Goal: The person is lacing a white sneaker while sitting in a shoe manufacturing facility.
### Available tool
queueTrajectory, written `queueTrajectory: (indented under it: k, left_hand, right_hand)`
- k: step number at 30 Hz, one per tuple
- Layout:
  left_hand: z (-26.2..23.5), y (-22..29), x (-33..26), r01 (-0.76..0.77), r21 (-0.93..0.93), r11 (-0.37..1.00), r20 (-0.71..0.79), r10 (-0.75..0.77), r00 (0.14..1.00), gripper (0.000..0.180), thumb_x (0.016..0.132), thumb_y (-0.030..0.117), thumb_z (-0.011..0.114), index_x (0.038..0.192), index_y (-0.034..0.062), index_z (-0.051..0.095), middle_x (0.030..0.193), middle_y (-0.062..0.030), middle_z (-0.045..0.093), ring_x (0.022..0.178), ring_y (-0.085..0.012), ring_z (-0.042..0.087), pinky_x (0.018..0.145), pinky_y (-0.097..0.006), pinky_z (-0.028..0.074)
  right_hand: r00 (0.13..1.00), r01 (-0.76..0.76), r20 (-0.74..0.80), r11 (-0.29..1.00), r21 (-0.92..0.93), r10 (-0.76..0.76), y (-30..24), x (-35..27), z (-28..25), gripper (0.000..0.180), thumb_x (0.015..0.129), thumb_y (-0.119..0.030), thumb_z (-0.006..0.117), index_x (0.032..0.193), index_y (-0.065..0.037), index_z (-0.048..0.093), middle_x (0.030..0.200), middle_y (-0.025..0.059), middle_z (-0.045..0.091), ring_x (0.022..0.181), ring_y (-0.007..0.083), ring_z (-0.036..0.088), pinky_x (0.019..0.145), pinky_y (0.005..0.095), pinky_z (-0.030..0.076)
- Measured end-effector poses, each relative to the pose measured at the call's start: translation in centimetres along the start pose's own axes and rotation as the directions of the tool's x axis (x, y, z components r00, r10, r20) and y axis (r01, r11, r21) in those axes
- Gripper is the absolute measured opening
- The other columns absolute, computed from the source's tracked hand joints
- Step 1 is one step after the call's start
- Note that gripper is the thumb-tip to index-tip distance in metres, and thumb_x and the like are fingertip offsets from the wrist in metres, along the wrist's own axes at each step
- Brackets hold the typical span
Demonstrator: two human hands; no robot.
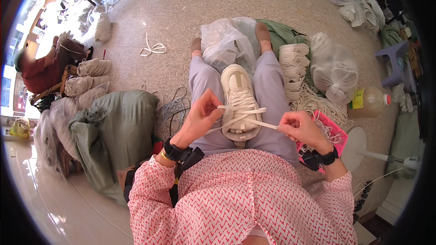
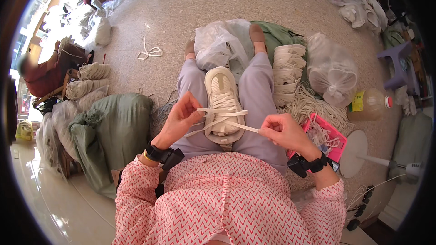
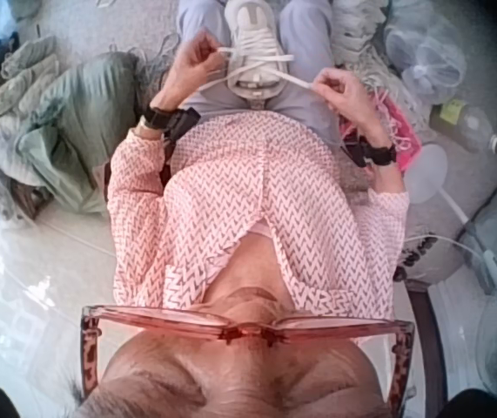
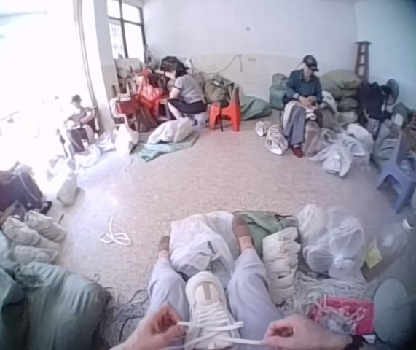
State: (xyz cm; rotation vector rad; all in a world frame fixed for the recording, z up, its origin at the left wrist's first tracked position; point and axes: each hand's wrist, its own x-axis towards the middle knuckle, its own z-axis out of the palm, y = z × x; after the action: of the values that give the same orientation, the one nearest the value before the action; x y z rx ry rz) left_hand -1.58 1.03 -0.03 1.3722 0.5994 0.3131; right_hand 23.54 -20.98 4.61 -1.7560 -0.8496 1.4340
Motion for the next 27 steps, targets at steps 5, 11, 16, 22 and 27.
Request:
queueTrajectory:
  k: [5, 11, 16, 22, 27]
  left_hand:
    - [0.4, -1.3, -0.4, -0.053, 0.053, 0.997, 0.067, 0.049, 0.997, 0.015, 0.098, -0.004, 0.059, 0.105, 0.0042, 0.049, 0.101, -0.0019, 0.06, 0.09, -0.0051, 0.055, 0.078, -0.024, 0.048]
    - [1.2, -0.6, -0.8, -0.163, 0.311, 0.936, -0.032, 0.182, 0.983, 0.017, 0.096, 0.0, 0.064, 0.106, 0.0006, 0.051, 0.096, -0.0081, 0.064, 0.081, -0.0108, 0.064, 0.069, -0.026, 0.053]
    - [1.8, -0.2, -0.8, -0.08, 0.318, 0.945, -0.091, 0.114, 0.989, 0.016, 0.095, 0.003, 0.066, 0.102, -0.0001, 0.052, 0.083, -0.0069, 0.064, 0.072, -0.0114, 0.062, 0.066, -0.028, 0.053]
    - [1.5, -0.5, -0.4, -0.045, 0.359, 0.932, -0.123, 0.095, 0.988, 0.014, 0.095, 0.003, 0.064, 0.099, 0.0002, 0.051, 0.076, -0.0051, 0.061, 0.066, -0.0101, 0.058, 0.06, -0.027, 0.049]
    - [1.0, -0.6, -0.3, -0.03, 0.35, 0.936, -0.125, 0.079, 0.989, 0.013, 0.095, 0.001, 0.062, 0.099, 0.0011, 0.05, 0.076, -0.0041, 0.059, 0.066, -0.0086, 0.056, 0.059, -0.027, 0.046]
  right_hand:
    - [1.0, -0.017, 0.007, 0.998, 0.062, 0.017, 1.3, -0.5, -1.3, 0.013, 0.096, -0.012, 0.071, 0.088, -0.003, 0.066, 0.068, -0.0052, 0.06, 0.055, 0.0009, 0.054, 0.049, 0.0192, 0.041]
    - [0.954, 0.191, -0.174, 0.944, -0.269, -0.243, -0.4, 1.0, 1.2, 0.015, 0.089, -0.013, 0.077, 0.093, -0.001, 0.068, 0.076, -0.0013, 0.067, 0.055, 0.0036, 0.054, 0.05, 0.0248, 0.042]
    - [0.827, 0.371, -0.197, 0.775, -0.511, -0.526, -1.6, 3.8, 3.2, 0.018, 0.087, -0.012, 0.076, 0.098, -0.002, 0.067, 0.083, 0.0113, 0.07, 0.057, 0.0226, 0.06, 0.057, 0.0352, 0.048]
    - [0.824, 0.408, -0.191, 0.792, -0.454, -0.533, -1.4, 5.2, 3.8, 0.01, 0.091, -0.008, 0.068, 0.094, 0.0, 0.063, 0.077, 0.0194, 0.067, 0.067, 0.0393, 0.064, 0.063, 0.0451, 0.05]
    - [0.862, 0.361, -0.154, 0.797, -0.485, -0.484, -1.7, 5.3, 3.4, 0.008, 0.091, -0.003, 0.063, 0.095, 0.001, 0.058, 0.075, 0.0229, 0.064, 0.072, 0.044, 0.065, 0.064, 0.0491, 0.049]
